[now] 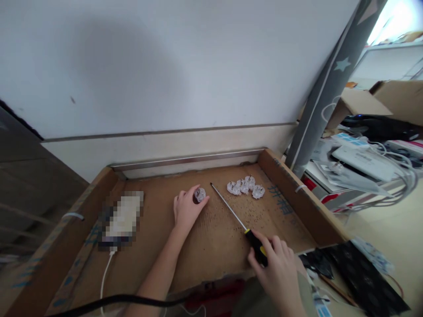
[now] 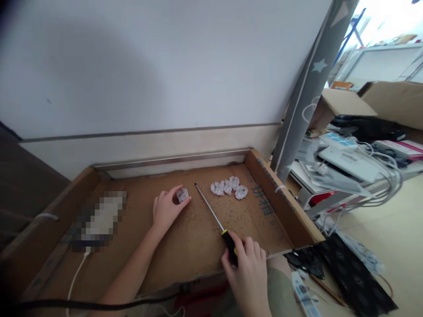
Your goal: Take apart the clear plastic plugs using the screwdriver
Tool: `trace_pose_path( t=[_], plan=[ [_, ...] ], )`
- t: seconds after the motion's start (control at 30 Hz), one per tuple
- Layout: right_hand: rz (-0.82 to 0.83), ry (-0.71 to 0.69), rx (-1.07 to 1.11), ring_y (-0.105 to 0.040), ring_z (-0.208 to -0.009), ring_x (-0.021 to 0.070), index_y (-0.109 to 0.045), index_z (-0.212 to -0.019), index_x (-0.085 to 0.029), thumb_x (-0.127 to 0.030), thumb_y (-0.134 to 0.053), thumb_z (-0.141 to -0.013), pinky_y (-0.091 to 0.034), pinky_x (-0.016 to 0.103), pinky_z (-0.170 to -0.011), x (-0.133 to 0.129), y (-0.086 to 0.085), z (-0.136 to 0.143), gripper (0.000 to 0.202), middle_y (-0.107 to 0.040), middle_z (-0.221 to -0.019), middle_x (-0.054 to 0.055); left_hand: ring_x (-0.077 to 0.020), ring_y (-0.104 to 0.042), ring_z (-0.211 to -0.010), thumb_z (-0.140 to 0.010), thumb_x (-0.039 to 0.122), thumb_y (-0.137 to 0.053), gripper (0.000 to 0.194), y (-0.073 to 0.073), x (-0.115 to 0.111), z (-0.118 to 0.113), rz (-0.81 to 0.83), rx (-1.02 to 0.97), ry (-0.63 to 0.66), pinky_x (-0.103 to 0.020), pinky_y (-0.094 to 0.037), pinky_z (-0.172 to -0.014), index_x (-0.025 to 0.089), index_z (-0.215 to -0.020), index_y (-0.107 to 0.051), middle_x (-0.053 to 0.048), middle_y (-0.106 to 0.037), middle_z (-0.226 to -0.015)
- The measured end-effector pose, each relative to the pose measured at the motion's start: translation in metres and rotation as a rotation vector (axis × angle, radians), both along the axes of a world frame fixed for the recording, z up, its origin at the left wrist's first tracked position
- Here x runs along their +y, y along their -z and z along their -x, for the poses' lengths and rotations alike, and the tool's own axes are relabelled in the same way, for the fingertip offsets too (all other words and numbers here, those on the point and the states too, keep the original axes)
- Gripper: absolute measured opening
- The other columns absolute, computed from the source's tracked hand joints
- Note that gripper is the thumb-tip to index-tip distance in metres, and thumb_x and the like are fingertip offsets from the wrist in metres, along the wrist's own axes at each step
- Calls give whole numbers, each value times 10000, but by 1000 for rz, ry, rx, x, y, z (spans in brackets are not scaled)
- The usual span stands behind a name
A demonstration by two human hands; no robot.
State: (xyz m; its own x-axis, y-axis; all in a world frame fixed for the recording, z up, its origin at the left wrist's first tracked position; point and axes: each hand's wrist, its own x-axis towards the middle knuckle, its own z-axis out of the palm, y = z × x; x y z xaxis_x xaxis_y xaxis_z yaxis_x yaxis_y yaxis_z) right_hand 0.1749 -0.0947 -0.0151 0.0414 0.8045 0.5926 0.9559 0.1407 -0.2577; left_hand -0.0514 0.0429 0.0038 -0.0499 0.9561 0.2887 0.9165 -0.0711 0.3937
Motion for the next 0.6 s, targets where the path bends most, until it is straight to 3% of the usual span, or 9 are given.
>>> trace_pose_path(
  t=[0.13,0.37,0.5,0.6],
  plan=[
    [123,-47,6,-554,-713,89,-592,-1064,-235,-328,-539,-809,-448,197,-635,9,-1,-5,276,-543,-805,14,-282,-565,-958,-794,488,-562,485,-2,4,0,33,9,-17,-400,-423,-813,238,-1209,-552,-96,-660,-985],
    [129,-45,17,-581,-703,84,-603,-1060,-235,-344,-540,-803,-471,176,-590,8,3,-7,286,-545,-822,15,-300,-488,-1141,-837,466,-512,543,-5,27,1,-38,75,68,-441,-371,-926,199,-1306,-452,-137,-609,-1174],
    [132,-54,21,-580,-751,90,-601,-1063,-243,-324,-537,-808,-482,189,-647,8,2,-6,275,-558,-830,11,-283,-406,-1226,-845,487,-500,567,-28,40,-27,-183,43,149,-425,-311,-992,222,-1337,-405,-97,-504,-1336],
    [130,-57,19,-572,-767,89,-600,-1063,-245,-315,-541,-807,-474,189,-662,8,3,-6,272,-564,-840,9,-248,-502,-1086,-868,466,-478,430,-37,43,-64,-157,67,403,-406,-335,-947,237,-1229,-516,-64,-616,-1181]
  ],
)
